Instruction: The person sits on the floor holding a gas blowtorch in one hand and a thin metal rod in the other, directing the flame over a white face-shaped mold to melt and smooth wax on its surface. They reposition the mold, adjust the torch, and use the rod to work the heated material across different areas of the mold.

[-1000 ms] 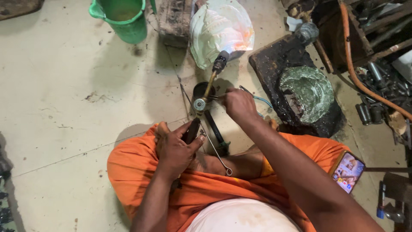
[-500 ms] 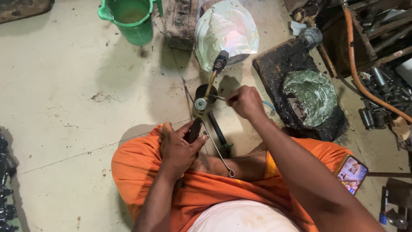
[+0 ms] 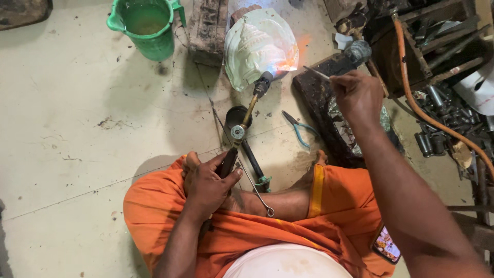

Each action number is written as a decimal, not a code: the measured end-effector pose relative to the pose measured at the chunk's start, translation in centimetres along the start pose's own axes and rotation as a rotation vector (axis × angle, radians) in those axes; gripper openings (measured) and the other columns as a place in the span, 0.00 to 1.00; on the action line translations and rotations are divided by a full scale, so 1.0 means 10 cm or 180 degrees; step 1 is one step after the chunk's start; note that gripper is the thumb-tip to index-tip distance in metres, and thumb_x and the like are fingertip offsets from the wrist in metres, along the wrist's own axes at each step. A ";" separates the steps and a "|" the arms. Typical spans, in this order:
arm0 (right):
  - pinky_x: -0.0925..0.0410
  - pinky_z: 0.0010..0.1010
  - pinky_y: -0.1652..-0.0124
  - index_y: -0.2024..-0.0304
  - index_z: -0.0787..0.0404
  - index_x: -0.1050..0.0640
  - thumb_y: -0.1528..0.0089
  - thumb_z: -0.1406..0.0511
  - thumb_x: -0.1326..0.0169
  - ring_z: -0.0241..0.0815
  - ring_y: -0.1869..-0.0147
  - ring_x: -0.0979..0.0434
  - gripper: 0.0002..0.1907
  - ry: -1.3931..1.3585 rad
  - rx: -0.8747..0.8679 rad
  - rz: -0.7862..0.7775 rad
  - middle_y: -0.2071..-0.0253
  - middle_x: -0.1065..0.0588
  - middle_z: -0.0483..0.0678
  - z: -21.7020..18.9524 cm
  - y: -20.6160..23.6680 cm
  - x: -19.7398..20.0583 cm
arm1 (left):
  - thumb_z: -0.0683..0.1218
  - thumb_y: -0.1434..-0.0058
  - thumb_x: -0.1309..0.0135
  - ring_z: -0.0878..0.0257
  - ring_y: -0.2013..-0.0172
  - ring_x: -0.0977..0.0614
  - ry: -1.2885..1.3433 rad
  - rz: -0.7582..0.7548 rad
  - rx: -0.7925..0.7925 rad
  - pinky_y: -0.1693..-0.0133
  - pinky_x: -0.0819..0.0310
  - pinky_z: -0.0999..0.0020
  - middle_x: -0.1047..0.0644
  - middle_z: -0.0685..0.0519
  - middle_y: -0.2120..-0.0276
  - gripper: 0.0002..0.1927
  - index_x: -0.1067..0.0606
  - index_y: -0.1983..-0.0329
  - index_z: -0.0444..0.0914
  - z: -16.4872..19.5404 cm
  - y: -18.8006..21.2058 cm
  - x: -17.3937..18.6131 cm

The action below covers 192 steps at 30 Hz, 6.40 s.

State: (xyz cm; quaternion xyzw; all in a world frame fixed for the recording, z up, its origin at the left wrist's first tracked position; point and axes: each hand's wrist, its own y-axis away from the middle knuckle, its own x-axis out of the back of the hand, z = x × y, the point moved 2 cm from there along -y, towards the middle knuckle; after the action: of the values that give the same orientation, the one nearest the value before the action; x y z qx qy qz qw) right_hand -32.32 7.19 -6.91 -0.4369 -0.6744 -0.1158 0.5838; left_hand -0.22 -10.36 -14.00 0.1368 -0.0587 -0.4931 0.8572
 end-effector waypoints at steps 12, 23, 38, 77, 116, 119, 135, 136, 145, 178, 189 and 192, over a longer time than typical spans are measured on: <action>0.26 0.33 0.63 0.61 0.51 0.12 0.40 0.70 0.35 0.41 0.63 0.19 0.08 0.0369 0.0158 -0.0124 0.63 0.18 0.45 0.19 -0.11 -0.18 | 0.50 0.46 0.32 0.70 0.68 0.21 -0.1124 0.0510 -0.0051 0.62 0.26 0.74 0.20 0.57 0.70 0.24 0.19 0.46 0.40 0.07 0.00 0.03; 0.28 0.39 0.64 0.58 0.56 0.13 0.38 0.68 0.34 0.48 0.64 0.20 0.07 0.0297 0.0442 0.0109 0.63 0.19 0.50 0.13 -0.13 -0.30 | 0.59 0.50 0.33 0.59 0.62 0.18 -0.1884 0.0700 0.0179 0.56 0.27 0.63 0.19 0.53 0.67 0.27 0.18 0.47 0.47 0.04 -0.16 0.03; 0.27 0.41 0.59 0.57 0.53 0.13 0.41 0.70 0.37 0.49 0.60 0.18 0.11 0.0359 0.0451 -0.0380 0.63 0.19 0.49 0.20 -0.47 -0.62 | 0.59 0.48 0.34 0.63 0.68 0.17 -0.1632 0.0697 -0.0025 0.60 0.25 0.66 0.17 0.56 0.73 0.27 0.19 0.47 0.45 0.06 -0.17 0.03; 0.27 0.48 0.57 0.62 0.52 0.13 0.43 0.68 0.41 0.59 0.59 0.20 0.10 -0.0343 0.0030 -0.1479 0.63 0.20 0.57 -0.77 0.44 -1.59 | 0.52 0.48 0.33 0.67 0.68 0.17 -0.0669 0.0703 0.0277 0.59 0.23 0.70 0.18 0.58 0.70 0.26 0.21 0.45 0.43 -0.04 -0.13 0.07; 0.26 0.47 0.62 0.73 0.58 0.17 0.41 0.70 0.50 0.57 0.61 0.19 0.11 0.0929 0.1214 -0.2268 0.68 0.20 0.56 -1.14 0.18 -1.69 | 0.51 0.47 0.33 0.68 0.70 0.19 -0.0643 0.0701 0.0240 0.61 0.24 0.72 0.19 0.59 0.72 0.24 0.20 0.46 0.42 -0.02 -0.14 0.10; 0.26 0.47 0.62 0.73 0.60 0.18 0.38 0.70 0.50 0.56 0.62 0.18 0.12 0.0934 0.1214 -0.2179 0.68 0.20 0.57 -1.12 0.24 -1.78 | 0.50 0.47 0.33 0.69 0.69 0.19 -0.0594 0.0690 0.0142 0.60 0.24 0.72 0.18 0.60 0.70 0.24 0.21 0.46 0.42 -0.01 -0.13 0.08; 0.26 0.42 0.65 0.71 0.49 0.13 0.43 0.67 0.41 0.51 0.67 0.19 0.07 0.0587 0.0921 -0.1816 0.70 0.19 0.50 -0.74 0.10 -1.50 | 0.51 0.46 0.34 0.70 0.71 0.19 -0.0538 0.0640 0.0433 0.63 0.24 0.72 0.18 0.59 0.72 0.25 0.21 0.45 0.42 -0.09 -0.13 0.02; 0.26 0.42 0.65 0.72 0.51 0.14 0.40 0.67 0.44 0.50 0.67 0.19 0.09 0.0945 0.1081 -0.2078 0.70 0.19 0.50 -0.81 0.10 -1.56 | 0.51 0.46 0.33 0.69 0.69 0.18 -0.0686 0.0716 0.0210 0.62 0.23 0.72 0.20 0.57 0.70 0.25 0.20 0.45 0.41 -0.08 -0.13 0.02; 0.25 0.41 0.68 0.67 0.52 0.16 0.36 0.65 0.49 0.47 0.68 0.19 0.10 0.1170 0.1314 -0.2418 0.69 0.19 0.50 -1.23 0.03 -1.84 | 0.51 0.48 0.33 0.67 0.70 0.19 -0.0577 0.0751 0.0428 0.64 0.22 0.68 0.20 0.58 0.69 0.25 0.20 0.46 0.42 -0.04 -0.16 0.07; 0.26 0.44 0.59 0.66 0.48 0.12 0.44 0.66 0.41 0.52 0.62 0.18 0.08 -0.0413 0.0417 -0.1483 0.65 0.19 0.48 -0.79 0.25 -1.77 | 0.43 0.43 0.36 0.73 0.68 0.23 0.0412 0.0431 0.0299 0.66 0.27 0.77 0.21 0.61 0.67 0.23 0.23 0.43 0.36 -0.11 -0.24 -0.07; 0.27 0.44 0.58 0.66 0.47 0.12 0.45 0.65 0.39 0.53 0.58 0.20 0.08 -0.0152 0.0664 -0.1498 0.64 0.20 0.48 -0.65 0.26 -1.59 | 0.43 0.42 0.34 0.78 0.73 0.26 0.0111 0.0537 0.0097 0.71 0.29 0.80 0.23 0.64 0.72 0.22 0.22 0.44 0.35 -0.14 -0.23 -0.07; 0.27 0.45 0.58 0.69 0.48 0.13 0.42 0.67 0.42 0.54 0.57 0.20 0.09 0.0171 0.1256 -0.1287 0.65 0.20 0.50 -0.73 0.27 -1.62 | 0.43 0.43 0.36 0.71 0.81 0.32 0.0704 0.0437 0.0674 0.79 0.38 0.74 0.28 0.59 0.78 0.22 0.22 0.43 0.38 -0.17 -0.22 -0.11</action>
State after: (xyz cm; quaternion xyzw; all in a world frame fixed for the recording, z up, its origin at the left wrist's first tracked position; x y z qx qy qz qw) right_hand -26.35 -3.43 -20.15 -0.1683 -0.7417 -0.1080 0.6403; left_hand -2.23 -10.18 -16.24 0.2754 -0.0248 -0.4063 0.8709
